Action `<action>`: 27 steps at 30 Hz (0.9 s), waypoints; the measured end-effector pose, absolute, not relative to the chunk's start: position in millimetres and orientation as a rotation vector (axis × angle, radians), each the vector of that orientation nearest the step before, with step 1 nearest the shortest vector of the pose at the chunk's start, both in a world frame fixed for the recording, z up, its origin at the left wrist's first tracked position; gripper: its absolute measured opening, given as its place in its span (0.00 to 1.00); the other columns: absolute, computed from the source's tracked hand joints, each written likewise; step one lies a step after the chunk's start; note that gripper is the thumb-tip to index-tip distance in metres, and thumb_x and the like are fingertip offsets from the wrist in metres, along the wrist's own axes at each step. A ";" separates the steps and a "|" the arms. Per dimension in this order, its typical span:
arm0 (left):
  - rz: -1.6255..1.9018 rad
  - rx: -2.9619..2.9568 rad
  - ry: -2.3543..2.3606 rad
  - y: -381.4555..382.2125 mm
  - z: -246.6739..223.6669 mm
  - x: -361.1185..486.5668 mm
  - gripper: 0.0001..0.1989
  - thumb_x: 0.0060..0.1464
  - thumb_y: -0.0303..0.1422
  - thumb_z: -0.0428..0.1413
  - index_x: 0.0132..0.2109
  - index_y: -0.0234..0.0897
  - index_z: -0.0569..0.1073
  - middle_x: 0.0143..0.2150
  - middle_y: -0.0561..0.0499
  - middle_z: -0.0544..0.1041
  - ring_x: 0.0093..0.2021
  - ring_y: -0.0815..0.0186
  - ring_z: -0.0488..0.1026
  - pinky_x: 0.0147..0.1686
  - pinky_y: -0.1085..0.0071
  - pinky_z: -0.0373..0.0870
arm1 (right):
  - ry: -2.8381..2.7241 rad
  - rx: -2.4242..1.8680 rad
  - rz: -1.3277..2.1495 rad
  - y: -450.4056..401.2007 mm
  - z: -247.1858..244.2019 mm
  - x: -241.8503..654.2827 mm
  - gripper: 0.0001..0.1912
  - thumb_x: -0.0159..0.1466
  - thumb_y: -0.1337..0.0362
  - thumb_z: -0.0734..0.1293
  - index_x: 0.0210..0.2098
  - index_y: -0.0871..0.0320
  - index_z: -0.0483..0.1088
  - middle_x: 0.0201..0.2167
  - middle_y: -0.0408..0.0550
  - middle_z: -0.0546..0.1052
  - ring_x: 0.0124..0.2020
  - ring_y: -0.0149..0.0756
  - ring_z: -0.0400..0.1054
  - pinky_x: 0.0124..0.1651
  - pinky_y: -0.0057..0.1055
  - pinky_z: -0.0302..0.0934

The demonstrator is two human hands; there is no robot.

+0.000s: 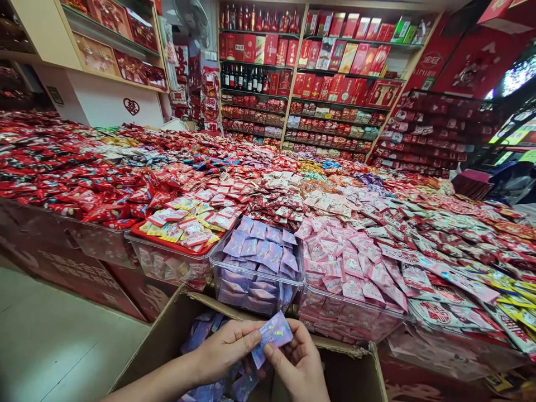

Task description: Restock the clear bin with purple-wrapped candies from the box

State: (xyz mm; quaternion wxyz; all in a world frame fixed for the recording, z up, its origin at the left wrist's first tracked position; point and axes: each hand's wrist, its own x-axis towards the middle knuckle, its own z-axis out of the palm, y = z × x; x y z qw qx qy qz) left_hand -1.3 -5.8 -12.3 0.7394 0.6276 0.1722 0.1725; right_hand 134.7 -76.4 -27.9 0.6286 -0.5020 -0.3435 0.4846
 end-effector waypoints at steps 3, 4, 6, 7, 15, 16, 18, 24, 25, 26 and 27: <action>0.395 1.420 0.400 -6.9 -12.0 -1.6 0.20 0.56 0.43 0.43 0.49 0.37 0.67 0.30 0.51 0.70 0.26 0.71 0.68 0.23 0.80 0.60 | -0.769 -1.147 1.125 -76.0 -33.3 134.4 0.19 0.47 0.60 0.70 0.35 0.57 0.62 0.27 0.46 0.74 0.30 0.33 0.67 0.34 0.28 0.61; 0.395 1.427 0.399 -7.1 -11.0 -2.1 0.20 0.56 0.43 0.43 0.48 0.37 0.67 0.31 0.51 0.70 0.26 0.71 0.67 0.23 0.80 0.61 | -0.791 -1.152 1.120 -76.0 -35.1 135.2 0.19 0.47 0.60 0.70 0.35 0.57 0.61 0.27 0.46 0.74 0.30 0.34 0.67 0.34 0.28 0.61; 0.399 1.458 0.393 -7.3 -8.3 -3.4 0.19 0.55 0.43 0.45 0.47 0.36 0.68 0.32 0.50 0.69 0.28 0.70 0.66 0.26 0.78 0.62 | -0.914 -1.200 1.083 -76.3 -37.4 139.6 0.17 0.49 0.59 0.68 0.35 0.56 0.62 0.27 0.45 0.74 0.29 0.34 0.67 0.33 0.28 0.62; 0.403 1.485 0.388 -7.4 -7.5 -4.0 0.18 0.54 0.42 0.47 0.46 0.35 0.69 0.33 0.50 0.69 0.29 0.70 0.66 0.28 0.78 0.62 | -1.026 -1.244 1.057 -76.5 -36.7 143.6 0.15 0.50 0.59 0.67 0.34 0.56 0.62 0.27 0.45 0.73 0.29 0.34 0.67 0.32 0.27 0.62; 0.404 1.584 0.421 -9.8 -19.6 -4.3 0.17 0.53 0.42 0.46 0.39 0.33 0.70 0.29 0.52 0.68 0.26 0.70 0.65 0.27 0.77 0.62 | -1.961 -1.527 0.442 -60.9 49.7 183.4 0.10 0.57 0.62 0.60 0.38 0.55 0.67 0.31 0.48 0.74 0.32 0.33 0.68 0.33 0.25 0.62; 0.386 1.625 0.434 -10.5 -19.9 -4.8 0.16 0.54 0.41 0.46 0.38 0.34 0.70 0.29 0.52 0.68 0.27 0.70 0.65 0.28 0.77 0.62 | -2.001 -1.526 0.358 -51.4 64.8 182.0 0.09 0.59 0.62 0.59 0.36 0.56 0.68 0.29 0.48 0.74 0.30 0.33 0.68 0.32 0.25 0.61; 0.357 1.751 0.460 -11.6 -18.8 -6.5 0.14 0.54 0.40 0.46 0.37 0.35 0.70 0.28 0.53 0.69 0.27 0.70 0.67 0.27 0.78 0.61 | -2.085 -1.492 0.227 -25.2 89.2 173.0 0.10 0.59 0.63 0.58 0.33 0.57 0.70 0.28 0.47 0.74 0.30 0.33 0.67 0.33 0.26 0.60; 0.350 2.053 0.551 -12.6 -16.7 -11.2 0.12 0.54 0.38 0.46 0.36 0.38 0.70 0.27 0.56 0.70 0.28 0.70 0.67 0.26 0.80 0.58 | -2.499 -1.496 0.732 70.6 109.5 133.5 0.11 0.53 0.61 0.63 0.31 0.59 0.73 0.23 0.44 0.74 0.22 0.29 0.65 0.25 0.23 0.57; 0.347 2.064 0.559 -12.2 -17.7 -11.2 0.12 0.54 0.39 0.45 0.36 0.38 0.70 0.27 0.56 0.71 0.28 0.70 0.67 0.25 0.80 0.58 | -2.521 -1.511 0.895 82.4 108.5 129.4 0.12 0.53 0.59 0.62 0.32 0.59 0.72 0.21 0.43 0.73 0.20 0.27 0.63 0.22 0.22 0.56; 0.346 2.073 0.561 -11.4 -18.9 -11.0 0.13 0.55 0.39 0.44 0.36 0.38 0.70 0.27 0.56 0.71 0.28 0.70 0.67 0.25 0.81 0.58 | -2.542 -1.518 1.035 92.2 106.8 126.0 0.14 0.53 0.58 0.62 0.34 0.60 0.72 0.21 0.43 0.72 0.19 0.26 0.62 0.20 0.21 0.55; 0.348 2.084 0.560 -10.4 -20.4 -10.7 0.14 0.55 0.40 0.43 0.37 0.38 0.70 0.28 0.56 0.71 0.28 0.70 0.67 0.26 0.81 0.59 | -2.571 -1.523 1.132 99.8 104.6 123.1 0.15 0.53 0.58 0.62 0.35 0.60 0.71 0.20 0.42 0.71 0.18 0.25 0.61 0.19 0.20 0.55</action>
